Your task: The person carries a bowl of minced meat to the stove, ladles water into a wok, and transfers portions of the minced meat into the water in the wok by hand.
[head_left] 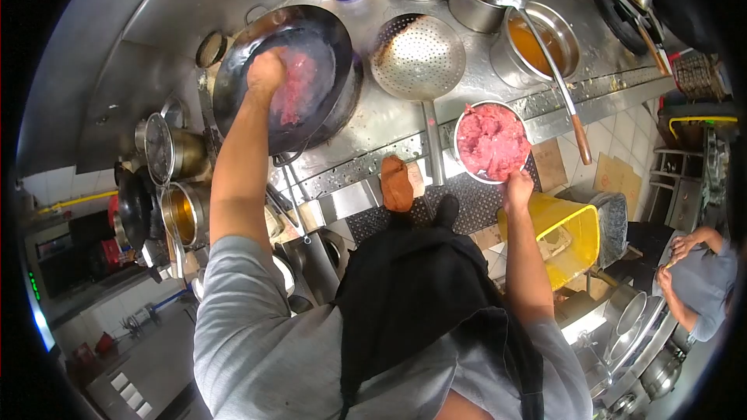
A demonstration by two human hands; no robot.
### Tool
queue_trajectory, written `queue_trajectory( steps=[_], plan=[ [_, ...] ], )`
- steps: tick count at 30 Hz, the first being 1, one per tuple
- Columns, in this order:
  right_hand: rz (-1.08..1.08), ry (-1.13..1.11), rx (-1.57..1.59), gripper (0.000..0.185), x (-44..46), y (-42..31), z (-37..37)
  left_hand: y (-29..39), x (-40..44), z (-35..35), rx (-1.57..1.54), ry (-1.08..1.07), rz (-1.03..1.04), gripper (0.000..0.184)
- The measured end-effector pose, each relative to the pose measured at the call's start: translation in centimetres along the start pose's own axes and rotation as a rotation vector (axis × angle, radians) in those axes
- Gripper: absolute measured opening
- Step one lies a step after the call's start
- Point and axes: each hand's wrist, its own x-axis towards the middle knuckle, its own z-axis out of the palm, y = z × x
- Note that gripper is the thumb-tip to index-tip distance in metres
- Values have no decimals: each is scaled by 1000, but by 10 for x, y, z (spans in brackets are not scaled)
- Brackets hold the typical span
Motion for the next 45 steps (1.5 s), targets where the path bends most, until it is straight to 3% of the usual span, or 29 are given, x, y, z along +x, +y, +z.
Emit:
queue_trajectory(
  steps=[2, 3, 5, 6, 9, 11, 12, 16, 18, 20, 22, 26, 28, 29, 30, 32, 33, 35, 36, 37, 40, 42, 45],
  plan=[
    [-3, 2, -12, 12, 1, 2, -4, 23, -11, -14, -184, 264, 69, 24],
    [-13, 2, -16, 12, -2, 0, -1, 50, -28, -25, -186, 262, 83, 24],
    [-39, -1, 43, 13, 7, 9, -3, 114, -69, -41, -541, 196, 45, 13],
    [-43, 9, 44, 13, 8, 7, -6, 124, -74, -13, -690, 171, 191, 7],
    [-28, 10, -7, 13, 2, 3, 0, 188, -111, 43, -763, -111, 232, 5],
    [-11, -10, -77, 12, 8, 5, -8, 224, -126, 78, -908, -372, 76, 10],
    [8, -31, -148, 13, 11, 8, -13, 233, -127, 95, -908, -375, 81, 10],
    [-32, 21, -80, 14, 5, 5, -7, 255, -130, 134, -766, -338, 146, 27],
    [-40, 33, -48, 14, 13, 13, -12, 260, -134, 142, -575, -153, 197, 30],
    [-10, -73, -48, 14, 17, 18, -16, 262, -135, 151, -602, -192, 183, 30],
    [8, -15, -134, 15, 22, 23, -18, 256, -132, 163, -625, -231, 169, 31],
    [-247, -123, -289, 15, 49, 56, -32, 267, -133, 131, -523, -199, 220, 22],
    [-356, -60, -401, 15, 57, 68, -31, 298, -153, 93, -866, -238, 264, 19],
    [-450, -38, -362, 15, 66, 78, -29, 317, -165, 71, -649, -199, 468, 19],
    [-451, -32, -359, 15, 69, 78, -30, 329, -168, 67, -598, -300, 689, 26],
    [-492, -8, -574, 14, 70, 79, -30, 355, -189, 64, -400, -214, 926, 44],
    [-503, -14, -621, 14, 63, 65, -27, 369, -194, 65, -398, -213, 931, 44],
    [-520, -14, -626, 14, 48, 44, -21, 392, -203, 67, 101, -342, 947, 58],
    [-535, -17, -636, 14, 39, 34, -18, 402, -206, 70, 103, -346, 951, 58],
    [-146, 35, -342, 14, 4, -3, -8, 411, -207, 73, 119, -367, 910, 56],
    [-145, 53, -270, 13, 18, 16, -11, 427, -215, 79, 176, -352, 867, 48],
    [-37, 74, -122, 10, -6, -16, 0, 426, -209, 89, 122, -315, 888, 39],
    [7, 98, -53, 9, -2, -8, 1, 422, -200, 94, 103, -314, 950, 38]
  ],
)
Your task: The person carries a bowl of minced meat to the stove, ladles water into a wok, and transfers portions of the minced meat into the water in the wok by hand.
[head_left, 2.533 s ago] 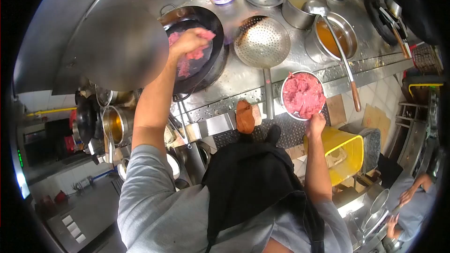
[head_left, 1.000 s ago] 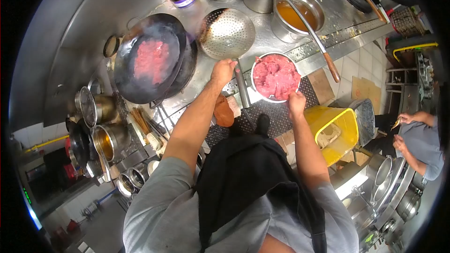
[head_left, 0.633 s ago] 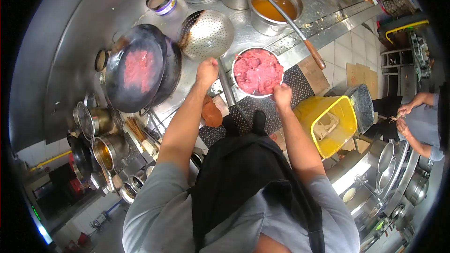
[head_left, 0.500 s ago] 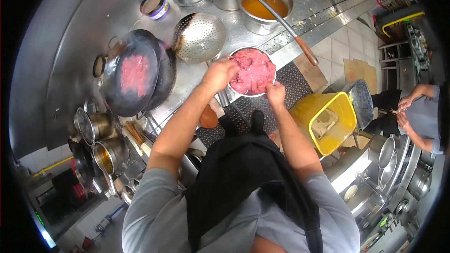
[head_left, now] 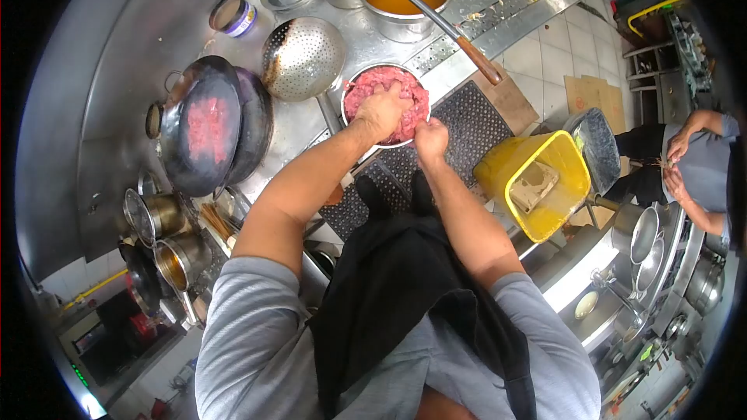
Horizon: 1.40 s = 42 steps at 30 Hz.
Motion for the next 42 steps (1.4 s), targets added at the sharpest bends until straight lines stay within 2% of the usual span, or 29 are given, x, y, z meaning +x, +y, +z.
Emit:
queue_trajectory(
  steps=[3, 5, 9, 11, 12, 13, 15, 16, 18, 19, 20, 21, 22, 23, 26, 27, 29, 30, 31, 32, 33, 34, 35, 37, 41, 42],
  plan=[
    [23, 1, 40, 9, 2, 4, 1, -17, 7, 7, -31, -3, 23, 39],
    [37, 2, 67, 9, 2, 4, 1, -33, 10, 7, -183, -43, 150, 49],
    [59, -4, 49, 8, 0, 0, 0, -42, 15, -10, -317, -34, 124, 54],
    [41, -20, 69, 8, 1, 3, 1, -42, 16, -40, -586, -296, -74, 49],
    [25, -32, 88, 9, 0, 1, 1, -44, 11, -49, -709, -210, -48, 47],
    [22, -35, 90, 9, 0, -1, 2, -45, 8, -57, -706, -206, -49, 47],
    [87, -41, 111, 11, -11, -14, 2, -45, -1, -80, -926, -151, -34, 49],
    [83, -52, 107, 11, -10, -10, -3, -49, -2, -83, -1028, -208, -46, 51],
    [-726, -116, -527, 13, 15, 20, -11, -54, -11, -95, -1082, -117, 39, 51],
    [-382, -66, -178, 13, 57, 79, -11, -59, -17, -102, -1069, -84, 46, 52],
    [-243, -54, -133, 11, 26, 41, -10, -64, -25, -109, -1042, -34, 14, 51],
    [-133, -50, -177, 10, 45, 58, -11, -67, -37, -122, -1099, -26, -56, 48],
    [-106, -98, -68, 11, 35, 47, -8, -81, -41, -115, -1212, 95, -18, 49],
    [-75, -134, 39, 12, 22, 32, -9, -98, -56, -120, -1203, 123, -48, 49],
    [-13, -159, 102, 14, 17, 23, -7, -146, -96, -138, -1514, 132, -79, 46],
    [14, -160, 79, 15, 19, 23, -7, -163, -114, -145, -1480, 219, -56, 45],
    [43, -161, 46, 16, 23, 26, -11, -197, -161, -169, -1500, 182, -209, 47],
    [13, -177, 98, 8, 25, 29, -12, -215, -182, -171, -1531, 238, -206, 50],
    [-17, -192, 150, 6, 24, 32, -9, -246, -196, -157, -1439, 322, -279, 53],
    [-14, -168, 204, 7, 20, 28, -5, -272, -216, -153, -1327, 273, -429, 53],
    [-13, -170, 195, 7, 18, 28, -5, -284, -232, -149, -1238, 400, -436, 53],
    [-1, -155, 171, 7, 17, 27, -7, -310, -248, -136, -1128, 396, -489, 53],
    [9, -138, 147, 8, 17, 26, -8, -346, -262, -108, -1164, 381, -540, 56],
    [19, -150, 186, 11, 1, 8, 1, -394, -285, -64, -951, 375, -670, 59],
    [43, -121, 179, 14, 0, 9, 3, -432, -313, -9, -1063, 405, -737, 59],
    [36, -122, 155, 13, 4, 11, 0, -433, -316, -5, -852, 385, -809, 57]
  ],
)
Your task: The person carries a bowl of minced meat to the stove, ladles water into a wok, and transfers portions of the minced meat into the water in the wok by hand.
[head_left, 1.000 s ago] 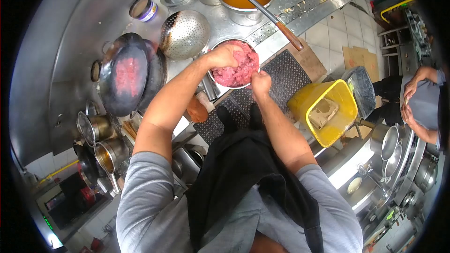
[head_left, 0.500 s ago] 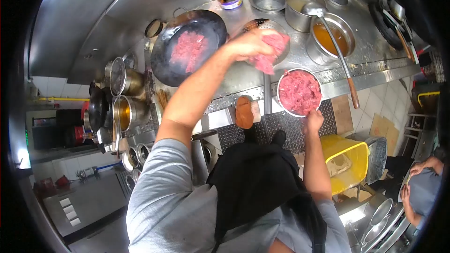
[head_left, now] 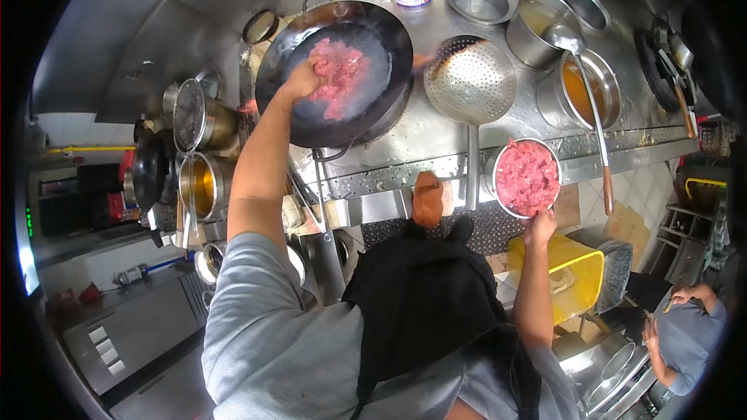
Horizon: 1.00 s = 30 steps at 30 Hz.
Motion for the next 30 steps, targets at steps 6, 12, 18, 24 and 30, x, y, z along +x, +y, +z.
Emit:
queue_trajectory(
  steps=[6, 12, 18, 24, 30],
  plan=[
    [14, 42, -74, 11, -8, -6, 8, -17, -5, 1, 452, 245, 36, 52],
    [26, 61, -77, 13, -12, -12, 13, -11, -11, -9, 449, 265, -40, 40],
    [21, -5, -111, 14, -3, -6, 0, -19, -2, -16, 419, 237, -50, 34],
    [16, 20, -88, 13, -10, -10, 8, -29, 4, -23, 364, 298, -33, 30],
    [16, 29, -79, 13, -12, -11, 11, -9, -9, -30, 529, 284, -96, 34]
  ],
)
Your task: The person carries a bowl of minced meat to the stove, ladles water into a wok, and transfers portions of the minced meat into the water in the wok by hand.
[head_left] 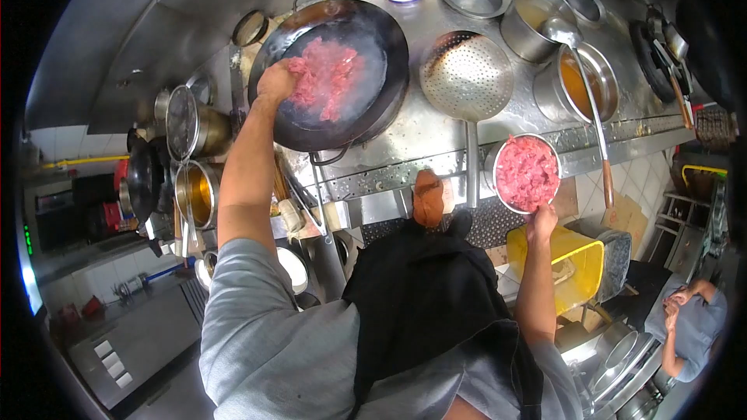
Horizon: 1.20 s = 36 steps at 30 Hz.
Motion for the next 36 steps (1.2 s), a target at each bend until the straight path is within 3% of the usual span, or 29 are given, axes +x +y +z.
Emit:
queue_trajectory(
  steps=[8, 14, 17, 19, 21, 23, 25, 27, 30, 31, 32, 33, 36],
  plan=[
    [-3, 3, 18, 14, 1, 2, -3, -10, 35, 26, 91, -36, 9, 34],
    [-13, -29, 33, 16, 6, 5, -6, 24, 54, 23, -11, 4, -6, 41],
    [-11, -30, 64, 18, 2, 1, -1, 9, 90, 42, -170, -109, -109, 44],
    [-50, -15, 80, 15, 15, 13, -9, 7, 103, 44, 38, -117, -33, 48],
    [-66, 48, -80, 11, 15, 14, -13, 15, 101, 45, 6, 23, -52, 47],
    [-105, 79, -143, 9, 20, 19, -20, 70, 64, 13, -16, 201, 12, 39],
    [-95, 94, -85, 10, 21, 19, -16, 143, 14, -18, -231, 297, 175, 29],
    [-75, 144, -47, 13, 22, 22, -13, 195, -28, -7, -577, 163, 431, 27],
    [-99, 135, -155, 10, 25, 25, -16, 299, -116, 30, -745, -157, 547, 29],
    [-101, 123, -172, 12, 24, 24, -17, 335, -142, 29, -675, -401, 516, 34],
    [-105, 150, -265, 10, 45, 43, -26, 361, -156, 54, -648, -462, 608, 36],
    [-109, 149, -262, 10, 49, 46, -28, 382, -165, 84, -500, -363, 772, 42],
    [-442, 40, -535, 10, 87, 84, -47, 440, -177, 121, -281, -554, 821, 56]
  ],
)
